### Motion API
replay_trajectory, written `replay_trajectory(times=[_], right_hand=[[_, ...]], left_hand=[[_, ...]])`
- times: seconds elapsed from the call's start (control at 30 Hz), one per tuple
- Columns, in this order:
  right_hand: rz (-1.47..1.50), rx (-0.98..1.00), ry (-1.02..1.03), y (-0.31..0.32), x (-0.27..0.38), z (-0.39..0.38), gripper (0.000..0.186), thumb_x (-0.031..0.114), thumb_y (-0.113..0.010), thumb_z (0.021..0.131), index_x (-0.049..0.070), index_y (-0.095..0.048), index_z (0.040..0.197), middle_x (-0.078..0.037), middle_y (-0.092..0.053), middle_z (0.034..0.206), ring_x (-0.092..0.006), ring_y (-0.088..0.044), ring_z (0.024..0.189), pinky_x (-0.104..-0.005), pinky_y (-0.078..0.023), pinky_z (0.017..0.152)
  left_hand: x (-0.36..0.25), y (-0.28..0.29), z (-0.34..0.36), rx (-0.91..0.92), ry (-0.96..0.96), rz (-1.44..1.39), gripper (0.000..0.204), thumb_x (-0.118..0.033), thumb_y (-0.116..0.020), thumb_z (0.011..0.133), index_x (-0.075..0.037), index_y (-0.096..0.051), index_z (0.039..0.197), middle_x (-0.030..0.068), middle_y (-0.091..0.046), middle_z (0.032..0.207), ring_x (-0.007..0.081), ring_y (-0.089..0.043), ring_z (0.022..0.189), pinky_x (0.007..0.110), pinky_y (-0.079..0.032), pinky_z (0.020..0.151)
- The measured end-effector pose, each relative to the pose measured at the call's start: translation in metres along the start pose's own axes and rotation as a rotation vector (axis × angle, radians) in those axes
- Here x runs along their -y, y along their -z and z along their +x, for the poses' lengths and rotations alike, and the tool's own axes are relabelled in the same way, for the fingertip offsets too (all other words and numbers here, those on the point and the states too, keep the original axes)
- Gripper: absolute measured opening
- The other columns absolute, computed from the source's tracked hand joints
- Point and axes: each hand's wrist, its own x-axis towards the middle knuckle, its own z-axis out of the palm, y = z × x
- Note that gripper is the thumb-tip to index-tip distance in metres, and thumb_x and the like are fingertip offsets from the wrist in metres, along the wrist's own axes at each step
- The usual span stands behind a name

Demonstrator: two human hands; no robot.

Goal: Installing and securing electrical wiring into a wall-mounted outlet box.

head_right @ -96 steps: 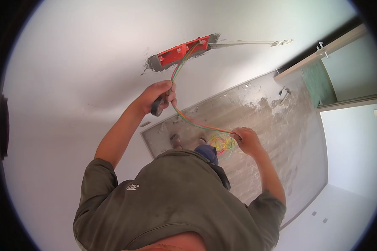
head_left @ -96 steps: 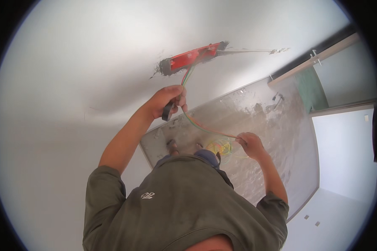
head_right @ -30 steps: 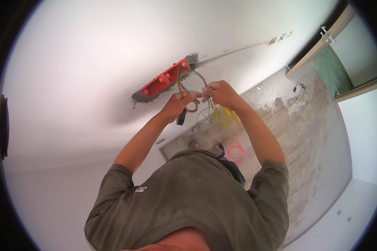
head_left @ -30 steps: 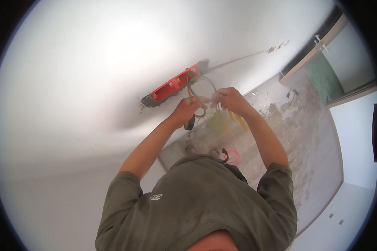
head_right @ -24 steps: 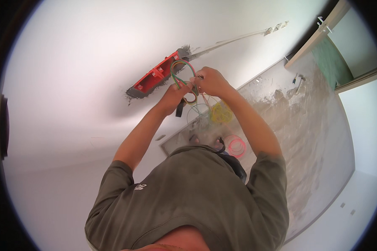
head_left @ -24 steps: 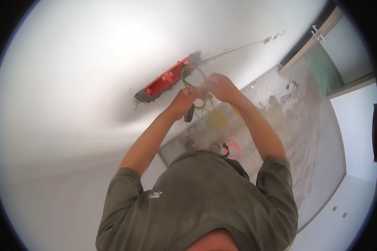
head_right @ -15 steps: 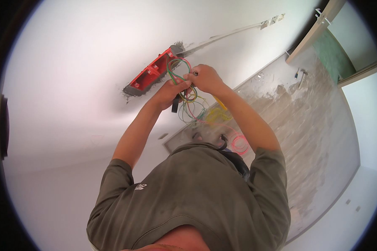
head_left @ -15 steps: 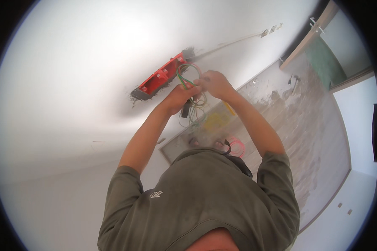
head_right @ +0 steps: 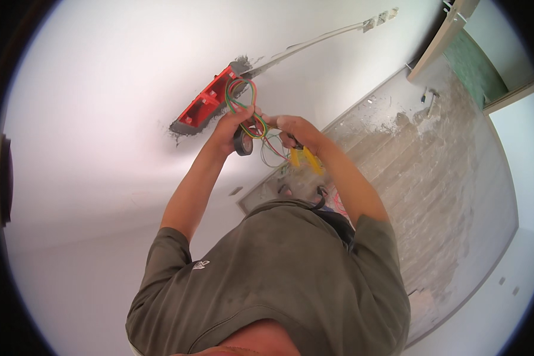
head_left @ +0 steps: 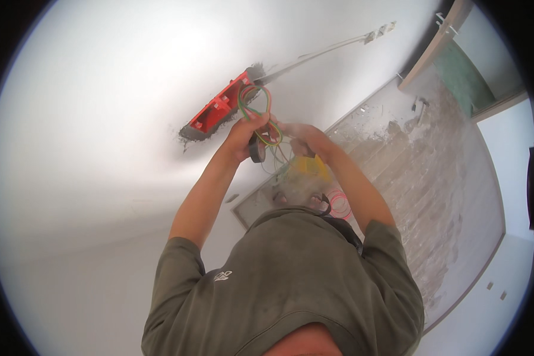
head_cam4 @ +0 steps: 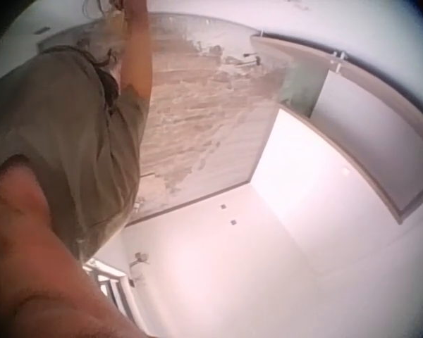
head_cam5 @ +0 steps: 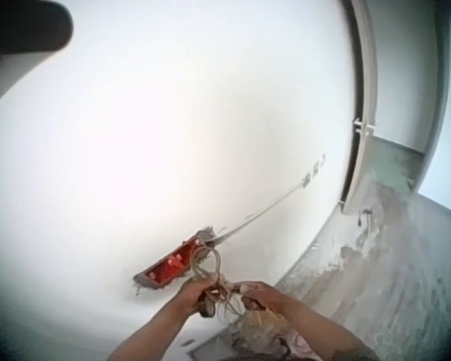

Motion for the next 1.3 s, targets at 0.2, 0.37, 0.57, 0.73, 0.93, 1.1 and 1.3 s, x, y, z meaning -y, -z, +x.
replay_trajectory(times=[0.2,0.37,0.57,0.73,0.93,1.1,1.3], right_hand=[[-0.878,-0.356,0.240,-0.020,-0.027,-0.007,0.043,0.045,-0.064,0.085,0.003,-0.064,0.091,-0.008,-0.062,0.072,-0.0209,-0.061,0.069,-0.0354,-0.049,0.066],[-1.099,-0.627,0.259,-0.044,-0.007,-0.017,0.042,0.047,-0.065,0.081,0.005,-0.064,0.088,-0.012,-0.067,0.082,-0.0311,-0.066,0.080,-0.0415,-0.051,0.071],[-1.339,-0.566,-0.089,-0.016,-0.021,-0.024,0.028,0.034,-0.059,0.084,0.008,-0.065,0.092,-0.014,-0.068,0.090,-0.0347,-0.065,0.086,-0.0447,-0.051,0.076],[-1.091,-0.687,0.485,-0.014,-0.033,-0.033,0.028,0.030,-0.055,0.085,0.005,-0.065,0.095,-0.015,-0.069,0.092,-0.0344,-0.065,0.089,-0.0445,-0.051,0.079],[-0.813,-0.421,0.031,-0.009,-0.024,0.020,0.026,0.028,-0.056,0.082,0.009,-0.067,0.096,-0.015,-0.068,0.092,-0.0338,-0.065,0.089,-0.0432,-0.050,0.078],[-1.129,-0.427,0.101,0.028,-0.088,-0.004,0.029,0.025,-0.057,0.080,0.008,-0.068,0.102,-0.013,-0.068,0.098,-0.0334,-0.065,0.086,-0.0426,-0.051,0.077],[-0.225,-0.662,0.227,0.033,-0.038,-0.078,0.034,0.023,-0.054,0.086,0.006,-0.063,0.113,-0.015,-0.066,0.104,-0.0207,-0.060,0.074,-0.0372,-0.051,0.069]], left_hand=[[0.008,-0.011,0.005,-0.038,0.024,-0.188,0.026,-0.028,-0.057,0.094,-0.002,-0.061,0.096,0.0115,-0.066,0.085,0.0162,-0.062,0.066,0.028,-0.052,0.060],[0.002,-0.020,0.002,-0.066,0.008,-0.213,0.025,-0.030,-0.055,0.095,-0.005,-0.060,0.098,0.0141,-0.068,0.098,0.0153,-0.062,0.077,0.029,-0.052,0.065],[0.003,-0.002,0.000,0.038,0.013,-0.076,0.026,-0.032,-0.056,0.095,-0.007,-0.060,0.098,0.0156,-0.063,0.117,0.0169,-0.060,0.089,0.033,-0.052,0.074],[0.009,-0.003,0.001,0.035,-0.005,0.001,0.027,-0.034,-0.058,0.094,-0.007,-0.060,0.098,0.0167,-0.059,0.125,0.0199,-0.057,0.102,0.036,-0.051,0.079],[0.008,-0.007,0.001,0.060,-0.012,-0.056,0.026,-0.035,-0.059,0.093,-0.009,-0.060,0.098,0.0178,-0.060,0.122,0.0140,-0.057,0.088,0.029,-0.048,0.068],[0.010,0.000,0.001,0.066,-0.051,-0.075,0.028,-0.035,-0.060,0.093,-0.007,-0.060,0.099,0.0183,-0.061,0.120,0.0195,-0.060,0.095,0.038,-0.052,0.078],[0.016,-0.009,0.004,0.058,0.001,-0.218,0.022,-0.029,-0.053,0.098,-0.008,-0.058,0.100,0.0179,-0.062,0.117,0.0146,-0.063,0.081,0.023,-0.049,0.047]])
